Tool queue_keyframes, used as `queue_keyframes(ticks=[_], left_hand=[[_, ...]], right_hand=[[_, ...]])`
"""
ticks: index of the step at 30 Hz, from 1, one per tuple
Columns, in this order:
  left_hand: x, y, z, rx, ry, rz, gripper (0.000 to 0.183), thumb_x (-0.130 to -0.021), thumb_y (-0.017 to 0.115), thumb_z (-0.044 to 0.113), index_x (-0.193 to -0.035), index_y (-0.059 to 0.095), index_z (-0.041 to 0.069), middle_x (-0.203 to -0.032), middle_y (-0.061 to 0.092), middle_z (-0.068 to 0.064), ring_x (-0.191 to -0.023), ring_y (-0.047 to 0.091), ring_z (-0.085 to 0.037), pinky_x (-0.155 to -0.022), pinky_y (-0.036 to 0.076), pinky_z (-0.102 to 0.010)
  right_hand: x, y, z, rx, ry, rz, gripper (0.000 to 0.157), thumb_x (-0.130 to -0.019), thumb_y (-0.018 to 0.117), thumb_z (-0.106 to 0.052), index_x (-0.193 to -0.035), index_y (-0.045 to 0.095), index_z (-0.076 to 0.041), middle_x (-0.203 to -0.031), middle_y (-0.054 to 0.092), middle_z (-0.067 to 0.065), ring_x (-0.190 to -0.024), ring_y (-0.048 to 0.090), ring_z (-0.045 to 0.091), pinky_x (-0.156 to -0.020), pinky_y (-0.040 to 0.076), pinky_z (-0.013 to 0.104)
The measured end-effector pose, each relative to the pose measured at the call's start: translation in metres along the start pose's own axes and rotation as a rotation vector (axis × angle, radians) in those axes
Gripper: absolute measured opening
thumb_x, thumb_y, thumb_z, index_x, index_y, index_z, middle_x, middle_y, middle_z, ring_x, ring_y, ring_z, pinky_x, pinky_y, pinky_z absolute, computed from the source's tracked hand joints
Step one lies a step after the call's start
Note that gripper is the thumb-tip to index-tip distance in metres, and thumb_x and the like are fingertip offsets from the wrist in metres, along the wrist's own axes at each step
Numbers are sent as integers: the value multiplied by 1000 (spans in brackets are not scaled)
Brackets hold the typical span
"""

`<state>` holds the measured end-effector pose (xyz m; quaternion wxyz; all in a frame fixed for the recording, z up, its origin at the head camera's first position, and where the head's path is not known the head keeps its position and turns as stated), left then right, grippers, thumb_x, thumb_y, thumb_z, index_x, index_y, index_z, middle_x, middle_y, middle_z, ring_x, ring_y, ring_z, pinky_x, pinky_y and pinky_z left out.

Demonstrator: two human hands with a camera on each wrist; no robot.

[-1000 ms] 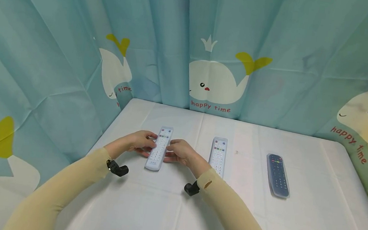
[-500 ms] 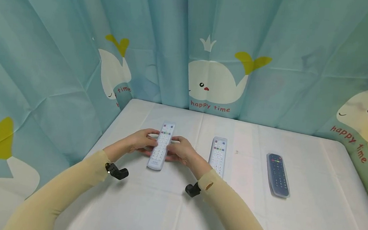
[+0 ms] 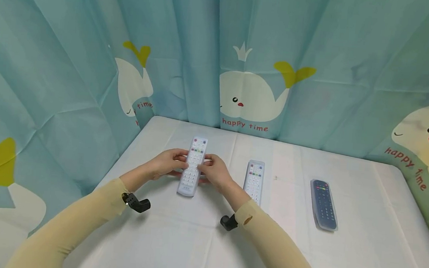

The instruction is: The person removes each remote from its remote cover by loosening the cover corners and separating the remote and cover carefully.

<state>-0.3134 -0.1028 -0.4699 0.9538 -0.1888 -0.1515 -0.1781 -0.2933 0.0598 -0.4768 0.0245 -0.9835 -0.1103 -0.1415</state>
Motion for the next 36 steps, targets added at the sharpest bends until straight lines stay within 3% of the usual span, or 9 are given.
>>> queue_keyframes(ticks=[13,19,36], left_hand=[[3,1,15,88,188,-27,54,-102,62,6,-151,40,5,-134,54,-17,-117,60,-31,-94,56,-44],[3,1,19,101,217,-14,54,-102,62,6,-151,40,5,-137,53,-17,-122,58,-31,-97,55,-44],[0,-1,31,92,307,7,51,-100,62,0,-147,42,0,-135,54,-20,-118,57,-30,-98,53,-42]], right_hand=[[6,-9,-20,100,-191,38,46,-100,63,-3,-143,49,-1,-113,57,17,-101,59,26,-85,59,48],[7,-13,-27,110,-228,58,44,-99,65,-2,-142,52,-1,-115,60,18,-101,60,26,-84,60,46],[6,-16,-37,137,-305,65,39,-98,65,0,-136,54,1,-122,62,21,-113,62,33,-89,58,45]])
Point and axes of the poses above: each hand's wrist, its own x-axis away from the middle knuckle, its own y-axis out of the palm, z = x × y, the point moved 8 cm from there along -x, towards the middle knuckle
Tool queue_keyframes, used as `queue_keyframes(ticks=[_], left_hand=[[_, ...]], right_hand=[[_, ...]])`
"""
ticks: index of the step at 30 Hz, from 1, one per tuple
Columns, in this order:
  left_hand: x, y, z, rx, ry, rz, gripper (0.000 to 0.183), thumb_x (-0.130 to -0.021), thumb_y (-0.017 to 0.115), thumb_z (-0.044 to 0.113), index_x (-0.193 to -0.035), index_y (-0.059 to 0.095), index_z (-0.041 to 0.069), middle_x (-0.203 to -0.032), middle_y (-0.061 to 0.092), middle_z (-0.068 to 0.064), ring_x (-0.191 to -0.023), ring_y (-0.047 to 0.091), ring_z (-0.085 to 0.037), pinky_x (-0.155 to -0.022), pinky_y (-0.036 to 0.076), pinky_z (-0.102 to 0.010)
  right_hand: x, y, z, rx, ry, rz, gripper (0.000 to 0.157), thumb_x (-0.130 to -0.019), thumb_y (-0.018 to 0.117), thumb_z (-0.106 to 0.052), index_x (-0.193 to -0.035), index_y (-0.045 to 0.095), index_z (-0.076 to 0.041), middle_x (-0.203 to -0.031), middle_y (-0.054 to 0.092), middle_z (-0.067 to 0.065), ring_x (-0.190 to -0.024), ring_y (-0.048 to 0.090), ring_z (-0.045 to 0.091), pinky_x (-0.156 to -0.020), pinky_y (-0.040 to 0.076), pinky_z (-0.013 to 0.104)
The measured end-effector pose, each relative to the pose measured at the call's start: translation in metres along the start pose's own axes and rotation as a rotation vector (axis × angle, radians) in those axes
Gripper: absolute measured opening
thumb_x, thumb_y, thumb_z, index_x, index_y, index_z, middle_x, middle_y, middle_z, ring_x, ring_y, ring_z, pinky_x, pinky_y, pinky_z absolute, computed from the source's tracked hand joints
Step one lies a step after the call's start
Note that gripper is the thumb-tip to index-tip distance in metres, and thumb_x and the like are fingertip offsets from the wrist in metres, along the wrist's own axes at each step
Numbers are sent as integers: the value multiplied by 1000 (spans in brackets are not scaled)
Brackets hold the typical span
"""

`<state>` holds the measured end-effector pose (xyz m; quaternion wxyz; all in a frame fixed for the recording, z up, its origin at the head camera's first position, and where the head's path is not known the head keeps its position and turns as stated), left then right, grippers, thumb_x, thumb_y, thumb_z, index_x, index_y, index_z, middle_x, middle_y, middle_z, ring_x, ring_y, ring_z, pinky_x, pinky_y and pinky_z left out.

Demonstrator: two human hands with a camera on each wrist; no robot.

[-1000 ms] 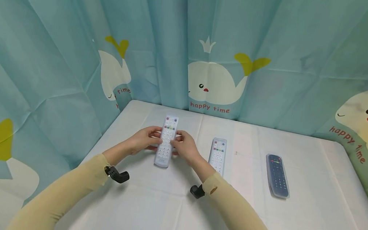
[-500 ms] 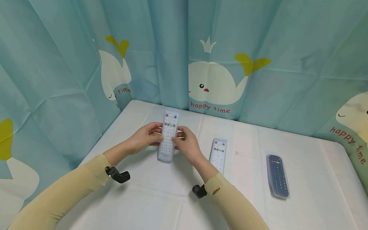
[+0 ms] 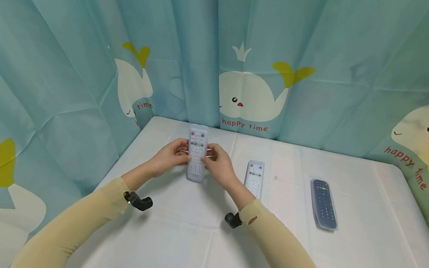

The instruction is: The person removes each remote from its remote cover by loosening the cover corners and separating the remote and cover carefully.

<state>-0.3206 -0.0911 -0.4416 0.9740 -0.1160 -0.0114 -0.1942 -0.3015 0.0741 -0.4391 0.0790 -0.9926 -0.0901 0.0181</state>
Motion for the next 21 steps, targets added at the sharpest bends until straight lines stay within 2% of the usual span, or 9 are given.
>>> queue_keyframes(ticks=[6,16,21], left_hand=[[-2,-1,4,-16,26,-6,49,-100,62,-1,-145,42,0,-135,54,-21,-118,57,-31,-99,53,-42],[-5,-3,9,-78,69,9,45,-99,63,1,-141,46,2,-134,55,-17,-122,55,-31,-102,49,-43],[-5,-3,11,-105,90,26,43,-100,63,2,-139,47,2,-134,55,-17,-122,55,-32,-102,49,-44]], right_hand=[[-2,-1,-4,28,-28,0,38,-99,65,-1,-136,54,2,-126,62,22,-116,61,33,-90,57,40],[-3,-4,-13,121,-81,21,33,-98,66,-1,-131,58,-1,-125,64,19,-120,59,33,-98,51,46],[-5,-4,-14,134,-96,38,31,-97,67,0,-127,59,-1,-124,65,18,-120,60,33,-100,50,47]])
Point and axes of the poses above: each hand's wrist, its own x-axis away from the middle knuckle, its own y-axis out of the palm, z = x × y, the point moved 8 cm from there along -x, towards the middle knuckle
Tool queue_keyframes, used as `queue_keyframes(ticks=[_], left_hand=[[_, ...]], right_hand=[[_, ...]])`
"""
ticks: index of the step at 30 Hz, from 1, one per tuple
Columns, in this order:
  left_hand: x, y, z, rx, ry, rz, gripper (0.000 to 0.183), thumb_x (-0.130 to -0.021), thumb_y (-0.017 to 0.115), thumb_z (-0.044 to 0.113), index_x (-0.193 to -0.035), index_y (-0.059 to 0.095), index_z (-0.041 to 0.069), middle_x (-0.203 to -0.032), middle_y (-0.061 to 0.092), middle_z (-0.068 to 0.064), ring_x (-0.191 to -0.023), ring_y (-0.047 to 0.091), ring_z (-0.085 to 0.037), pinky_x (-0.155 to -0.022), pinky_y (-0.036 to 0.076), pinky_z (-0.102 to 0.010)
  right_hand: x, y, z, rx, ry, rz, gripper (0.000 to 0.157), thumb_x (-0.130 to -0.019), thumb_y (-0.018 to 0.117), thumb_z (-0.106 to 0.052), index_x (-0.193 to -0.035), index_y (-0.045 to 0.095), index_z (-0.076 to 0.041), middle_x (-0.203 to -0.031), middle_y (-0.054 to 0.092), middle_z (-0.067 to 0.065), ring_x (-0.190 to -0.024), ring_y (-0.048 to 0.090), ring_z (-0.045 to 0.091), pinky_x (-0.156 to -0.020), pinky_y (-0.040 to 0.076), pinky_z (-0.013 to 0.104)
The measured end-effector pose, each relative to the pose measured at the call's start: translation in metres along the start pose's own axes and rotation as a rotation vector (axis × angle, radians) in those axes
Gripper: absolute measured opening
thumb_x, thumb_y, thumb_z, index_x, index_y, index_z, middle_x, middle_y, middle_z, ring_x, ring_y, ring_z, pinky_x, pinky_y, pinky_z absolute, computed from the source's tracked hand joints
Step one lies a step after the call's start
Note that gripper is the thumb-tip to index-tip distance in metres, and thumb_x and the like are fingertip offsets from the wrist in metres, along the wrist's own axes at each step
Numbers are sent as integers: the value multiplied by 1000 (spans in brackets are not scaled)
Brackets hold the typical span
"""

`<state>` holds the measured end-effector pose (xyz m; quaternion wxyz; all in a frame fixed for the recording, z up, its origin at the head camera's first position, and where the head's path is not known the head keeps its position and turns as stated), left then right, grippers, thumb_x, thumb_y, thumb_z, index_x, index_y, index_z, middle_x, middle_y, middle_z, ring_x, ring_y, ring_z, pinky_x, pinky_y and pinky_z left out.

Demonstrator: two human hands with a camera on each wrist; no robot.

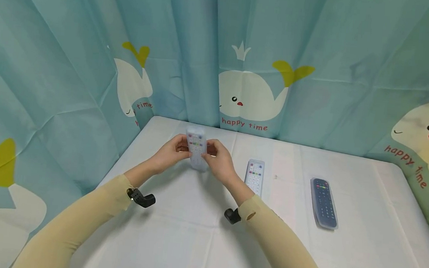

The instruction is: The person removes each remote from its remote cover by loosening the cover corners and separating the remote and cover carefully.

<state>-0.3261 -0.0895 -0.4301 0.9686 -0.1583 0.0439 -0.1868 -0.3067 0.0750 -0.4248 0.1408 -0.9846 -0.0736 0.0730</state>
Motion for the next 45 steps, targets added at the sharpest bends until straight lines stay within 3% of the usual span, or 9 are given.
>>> queue_keyframes(ticks=[7,28,33,38,40,45], left_hand=[[-3,0,0,7,27,13,41,-99,62,-1,-137,48,0,-132,57,-18,-122,55,-33,-102,49,-44],[3,3,-7,80,-17,-17,41,-100,59,-2,-139,47,-4,-137,55,-23,-129,53,-36,-108,45,-45],[7,2,-11,147,-73,-36,34,-105,52,1,-138,48,-4,-139,54,-22,-133,51,-36,-106,48,-41],[10,0,-16,295,-176,-42,32,-107,43,7,-135,52,-6,-139,53,-20,-134,51,-38,-102,51,-42],[13,-2,-18,346,-219,-36,33,-108,44,12,-133,55,-6,-137,56,-20,-131,53,-38,-100,52,-42],[20,-3,-19,362,-310,-57,39,-108,50,20,-134,57,-7,-135,59,-21,-131,54,-42,-97,54,-39]], right_hand=[[-4,0,3,12,-2,17,30,-97,67,1,-126,60,-1,-124,66,18,-119,61,33,-101,50,46],[0,4,12,45,33,-49,30,-99,66,-3,-128,59,-1,-127,64,17,-121,59,32,-100,51,46],[3,5,10,64,22,-59,29,-99,66,-3,-126,59,-2,-125,65,16,-121,60,32,-100,51,47],[7,8,9,78,7,-83,25,-98,67,-3,-123,60,-3,-124,66,13,-121,60,31,-100,51,46],[9,10,7,82,0,-95,24,-98,67,-3,-121,60,-4,-123,65,12,-121,60,30,-99,52,44],[13,15,3,113,-36,-124,22,-97,67,0,-118,60,-5,-123,65,11,-120,61,27,-99,53,42]])
Point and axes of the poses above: each hand's wrist, its own x-axis away from the middle knuckle, its own y-axis out of the palm, z = x × y, the point moved 8 cm from there along -x, towards the middle knuckle
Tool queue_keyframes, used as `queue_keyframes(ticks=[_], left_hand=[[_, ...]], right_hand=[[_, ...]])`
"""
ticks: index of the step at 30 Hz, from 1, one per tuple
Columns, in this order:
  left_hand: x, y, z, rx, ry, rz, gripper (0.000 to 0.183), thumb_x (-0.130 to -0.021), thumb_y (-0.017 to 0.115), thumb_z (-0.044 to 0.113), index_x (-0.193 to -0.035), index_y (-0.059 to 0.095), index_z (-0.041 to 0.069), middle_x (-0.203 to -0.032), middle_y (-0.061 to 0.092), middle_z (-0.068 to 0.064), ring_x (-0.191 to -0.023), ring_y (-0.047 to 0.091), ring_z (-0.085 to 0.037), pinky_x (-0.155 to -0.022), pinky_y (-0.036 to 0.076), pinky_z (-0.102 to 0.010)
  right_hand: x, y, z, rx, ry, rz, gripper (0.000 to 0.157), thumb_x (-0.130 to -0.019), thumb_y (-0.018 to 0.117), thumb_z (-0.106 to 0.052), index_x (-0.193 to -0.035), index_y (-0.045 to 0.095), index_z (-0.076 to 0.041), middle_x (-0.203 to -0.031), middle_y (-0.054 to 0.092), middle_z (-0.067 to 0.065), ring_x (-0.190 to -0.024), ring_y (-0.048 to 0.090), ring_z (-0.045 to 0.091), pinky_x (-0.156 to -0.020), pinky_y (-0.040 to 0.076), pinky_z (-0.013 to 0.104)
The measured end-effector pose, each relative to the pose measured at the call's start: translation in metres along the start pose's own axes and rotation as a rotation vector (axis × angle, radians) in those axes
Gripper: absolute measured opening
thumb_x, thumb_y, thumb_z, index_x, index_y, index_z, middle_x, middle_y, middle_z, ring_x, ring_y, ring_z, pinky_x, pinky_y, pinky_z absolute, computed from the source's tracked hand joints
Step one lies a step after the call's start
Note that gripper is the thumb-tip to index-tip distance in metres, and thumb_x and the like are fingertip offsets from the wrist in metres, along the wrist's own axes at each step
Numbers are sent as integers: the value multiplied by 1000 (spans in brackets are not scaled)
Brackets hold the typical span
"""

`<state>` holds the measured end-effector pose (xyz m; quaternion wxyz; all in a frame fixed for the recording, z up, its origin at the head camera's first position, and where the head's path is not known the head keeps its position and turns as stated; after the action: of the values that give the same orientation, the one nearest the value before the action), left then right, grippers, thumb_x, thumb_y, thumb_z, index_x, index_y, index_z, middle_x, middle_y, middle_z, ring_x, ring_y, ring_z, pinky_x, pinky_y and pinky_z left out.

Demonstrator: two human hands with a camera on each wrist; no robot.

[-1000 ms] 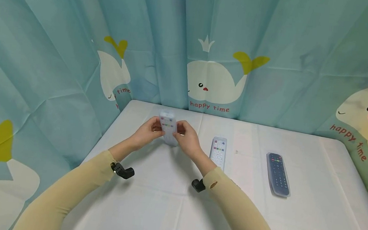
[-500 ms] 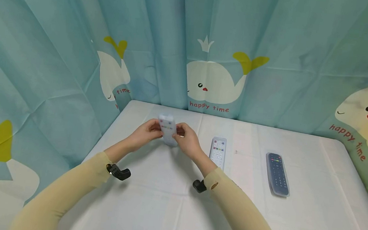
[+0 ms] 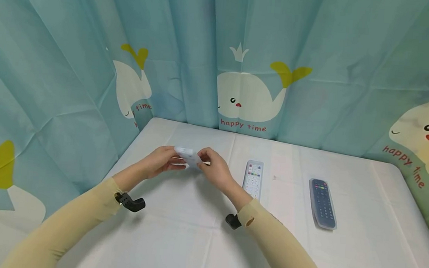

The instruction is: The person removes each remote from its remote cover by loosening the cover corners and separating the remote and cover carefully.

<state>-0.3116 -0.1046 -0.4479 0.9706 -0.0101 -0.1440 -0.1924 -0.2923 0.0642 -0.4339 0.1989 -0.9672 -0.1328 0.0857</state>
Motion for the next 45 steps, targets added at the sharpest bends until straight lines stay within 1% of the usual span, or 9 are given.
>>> queue_keyframes(ticks=[4,10,15,20,27,30,37,41,45], left_hand=[[4,-1,-8,37,-107,-32,41,-108,52,21,-136,55,-9,-138,56,-28,-131,54,-44,-95,55,-37],[8,0,-21,17,-237,-63,44,-106,59,27,-133,57,-7,-128,63,-26,-97,73,-22,-84,59,-30],[11,2,-26,-54,-257,-101,48,-105,60,23,-142,52,-5,-111,66,-13,-83,69,-12,-67,56,-19],[16,1,-34,-92,-301,-116,54,-103,63,17,-151,45,0,-116,64,-13,-80,63,-12,-59,51,-17],[22,3,-41,-66,-340,-112,59,-101,66,14,-153,41,2,-124,62,-17,-84,66,-14,-62,55,-20],[23,3,-45,-60,-351,-113,59,-101,66,13,-154,40,1,-123,63,-17,-84,67,-15,-64,57,-21],[24,7,-52,-48,-358,-147,61,-101,65,8,-154,37,-3,-119,66,-19,-83,70,-17,-65,59,-25],[26,11,-53,-43,-347,-172,63,-100,65,5,-154,34,-6,-120,66,-21,-87,71,-19,-70,60,-28],[27,13,-55,-41,-346,-186,64,-100,64,5,-155,33,-5,-122,65,-21,-91,72,-21,-73,61,-29]], right_hand=[[3,3,-2,7,-14,-15,21,-97,67,2,-115,61,-6,-122,65,10,-120,61,27,-99,53,40],[9,9,-1,6,-37,-65,20,-96,66,6,-112,63,-6,-119,64,8,-121,59,27,-102,51,41],[17,15,-2,51,-76,-104,20,-94,67,7,-110,64,-6,-117,63,6,-119,57,24,-105,49,43],[25,20,-4,111,-103,-131,23,-90,71,8,-106,66,-8,-115,62,7,-118,58,25,-105,49,45],[33,20,9,97,39,-96,27,-91,75,-2,-117,66,-6,-128,57,13,-124,56,32,-102,51,45],[37,19,24,-18,186,-67,45,-94,73,-10,-136,57,-2,-141,51,19,-128,54,37,-99,52,46],[49,37,45,-631,534,-82,70,-98,63,-3,-155,25,9,-137,52,31,-110,67,34,-92,57,40],[52,46,48,-762,591,-132,70,-98,62,1,-155,21,9,-131,58,30,-100,70,27,-90,58,39],[53,50,48,-784,581,-149,71,-97,61,5,-156,22,8,-130,58,30,-99,70,27,-89,58,40]])
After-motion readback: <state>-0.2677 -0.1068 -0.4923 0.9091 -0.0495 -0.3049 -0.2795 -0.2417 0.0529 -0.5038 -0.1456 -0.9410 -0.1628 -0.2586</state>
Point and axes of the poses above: each hand's wrist, its own x-axis away from the middle knuckle, its own y-axis out of the palm, z = x × y, the point moved 8 cm from there along -x, towards the middle knuckle
